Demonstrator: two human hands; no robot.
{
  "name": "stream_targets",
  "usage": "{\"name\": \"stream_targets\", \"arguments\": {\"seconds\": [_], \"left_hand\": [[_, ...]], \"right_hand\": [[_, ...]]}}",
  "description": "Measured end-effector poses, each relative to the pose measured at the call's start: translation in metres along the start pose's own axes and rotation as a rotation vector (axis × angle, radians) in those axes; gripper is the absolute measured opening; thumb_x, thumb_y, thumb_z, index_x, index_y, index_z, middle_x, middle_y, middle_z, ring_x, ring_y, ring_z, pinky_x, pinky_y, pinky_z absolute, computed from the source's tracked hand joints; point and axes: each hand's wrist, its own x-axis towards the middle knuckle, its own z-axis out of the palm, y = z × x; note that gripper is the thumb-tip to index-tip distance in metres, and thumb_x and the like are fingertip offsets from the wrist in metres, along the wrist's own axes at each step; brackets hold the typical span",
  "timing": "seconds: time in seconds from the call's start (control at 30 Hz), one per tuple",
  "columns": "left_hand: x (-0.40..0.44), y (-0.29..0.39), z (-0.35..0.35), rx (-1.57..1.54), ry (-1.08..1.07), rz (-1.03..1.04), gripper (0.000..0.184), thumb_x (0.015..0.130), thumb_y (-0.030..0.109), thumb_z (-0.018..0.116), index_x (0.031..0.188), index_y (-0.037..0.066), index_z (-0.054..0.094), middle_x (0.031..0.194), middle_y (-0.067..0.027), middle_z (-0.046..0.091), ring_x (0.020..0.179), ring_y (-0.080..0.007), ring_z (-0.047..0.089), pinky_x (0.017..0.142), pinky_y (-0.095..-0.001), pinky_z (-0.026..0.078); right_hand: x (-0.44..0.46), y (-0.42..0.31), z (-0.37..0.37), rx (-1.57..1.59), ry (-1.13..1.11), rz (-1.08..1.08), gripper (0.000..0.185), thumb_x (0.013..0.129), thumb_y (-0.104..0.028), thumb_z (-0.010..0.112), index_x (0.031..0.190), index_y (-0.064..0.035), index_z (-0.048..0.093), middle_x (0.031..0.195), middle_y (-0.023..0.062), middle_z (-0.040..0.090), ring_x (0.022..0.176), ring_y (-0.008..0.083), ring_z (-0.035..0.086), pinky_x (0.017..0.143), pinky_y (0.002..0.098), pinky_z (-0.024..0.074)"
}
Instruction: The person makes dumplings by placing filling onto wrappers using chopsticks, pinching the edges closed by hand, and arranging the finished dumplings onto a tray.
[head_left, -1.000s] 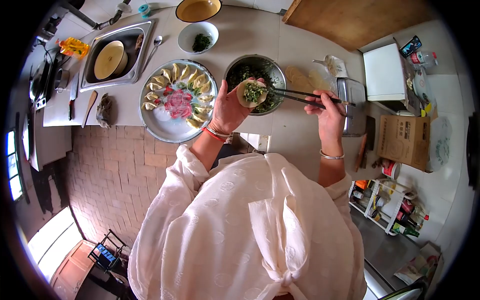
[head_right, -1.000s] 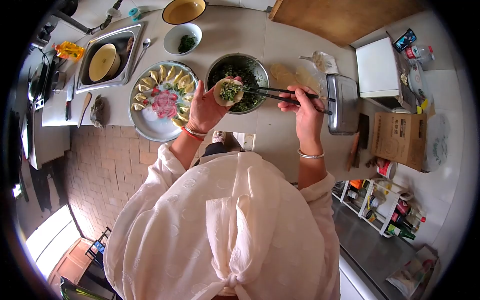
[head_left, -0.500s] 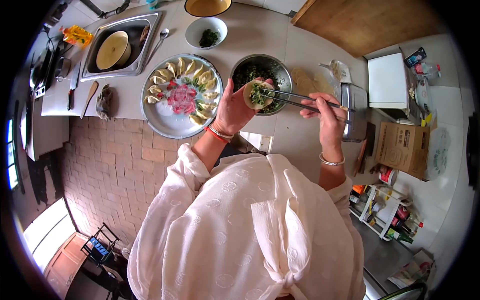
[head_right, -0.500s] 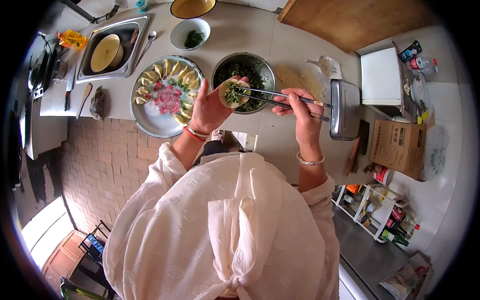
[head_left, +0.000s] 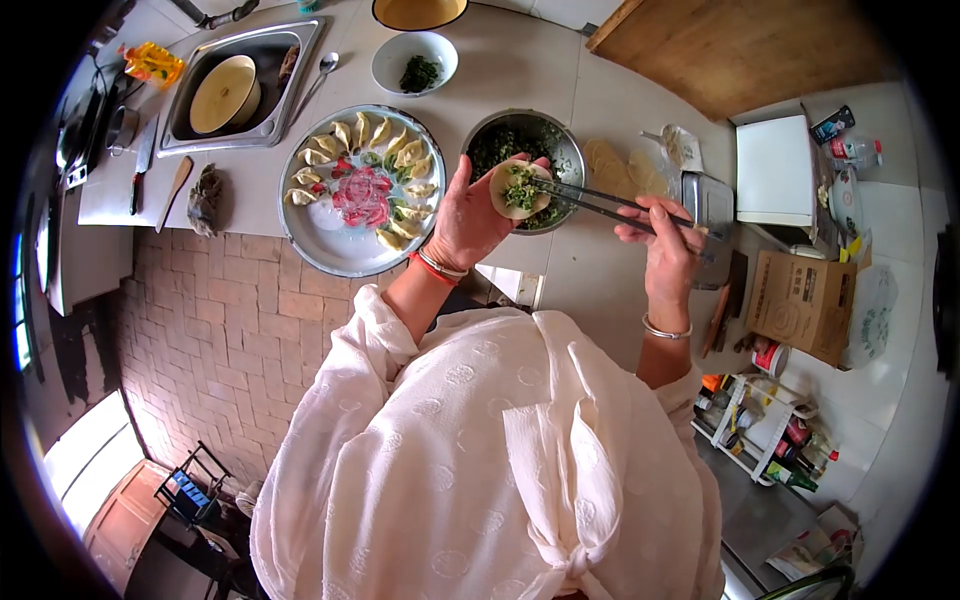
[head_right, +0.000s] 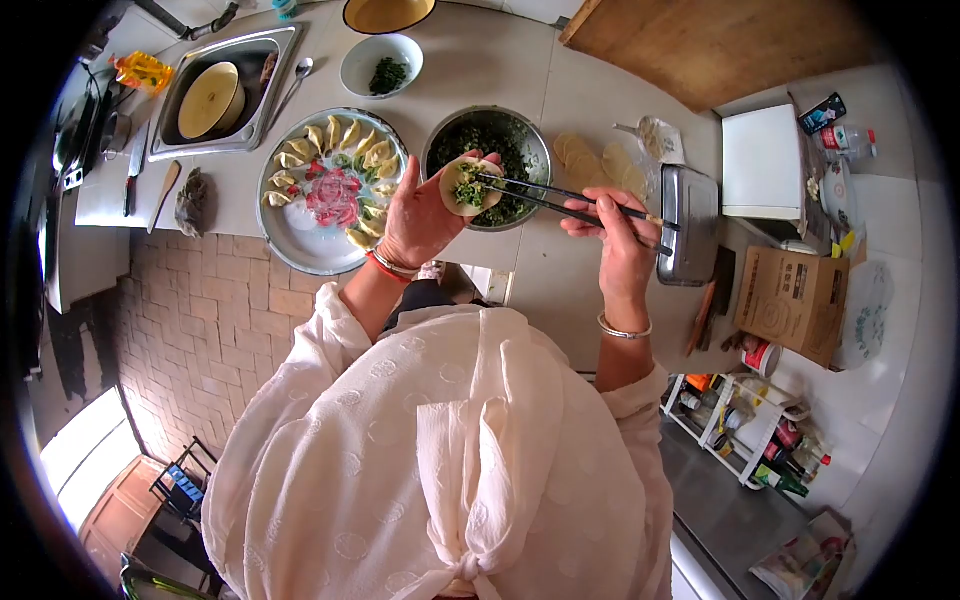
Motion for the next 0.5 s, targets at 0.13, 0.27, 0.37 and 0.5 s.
{"name": "stream_targets", "arguments": {"seconds": [0.13, 0.27, 0.37, 0.5], "left_hand": [[0.001, 0.0, 0.002, 0.008, 0.006, 0.007, 0.08, 0.097, 0.059, 0.043, 0.145, -0.004, 0.033, 0.154, -0.0207, 0.03, 0.142, -0.0303, 0.033, 0.118, -0.044, 0.027], [0.002, -0.001, 0.002, 0.006, -0.002, 0.002, 0.082, 0.097, 0.06, 0.042, 0.147, -0.003, 0.03, 0.154, -0.0205, 0.031, 0.143, -0.0293, 0.032, 0.119, -0.0439, 0.025], [0.003, -0.002, 0.005, 0.039, -0.009, 0.0, 0.083, 0.097, 0.061, 0.041, 0.148, -0.003, 0.028, 0.154, -0.0202, 0.031, 0.143, -0.0289, 0.031, 0.12, -0.0435, 0.024], [0.003, -0.004, 0.006, 0.072, -0.016, 0.003, 0.082, 0.097, 0.061, 0.04, 0.148, -0.002, 0.028, 0.154, -0.0196, 0.032, 0.143, -0.0284, 0.032, 0.12, -0.043, 0.023]], "right_hand": [[0.0, -0.001, -0.001, 0.011, 0.02, -0.001, 0.025, 0.099, -0.016, 0.053, 0.105, 0.0061, 0.063, 0.091, 0.0227, 0.07, 0.07, 0.0262, 0.071, 0.063, 0.0332, 0.0585], [0.002, -0.002, -0.004, 0.045, 0.032, 0.007, 0.025, 0.099, -0.016, 0.053, 0.105, 0.0052, 0.064, 0.091, 0.0227, 0.07, 0.07, 0.0262, 0.071, 0.063, 0.0324, 0.058], [0.003, 0.001, -0.008, 0.122, 0.051, 0.038, 0.023, 0.098, -0.015, 0.054, 0.104, 0.0042, 0.065, 0.09, 0.0223, 0.07, 0.069, 0.026, 0.07, 0.063, 0.0317, 0.057], [0.004, 0.012, -0.017, 0.274, 0.093, 0.126, 0.021, 0.096, -0.015, 0.056, 0.102, 0.0027, 0.066, 0.089, 0.0208, 0.07, 0.067, 0.0254, 0.069, 0.062, 0.0314, 0.0554]]}}
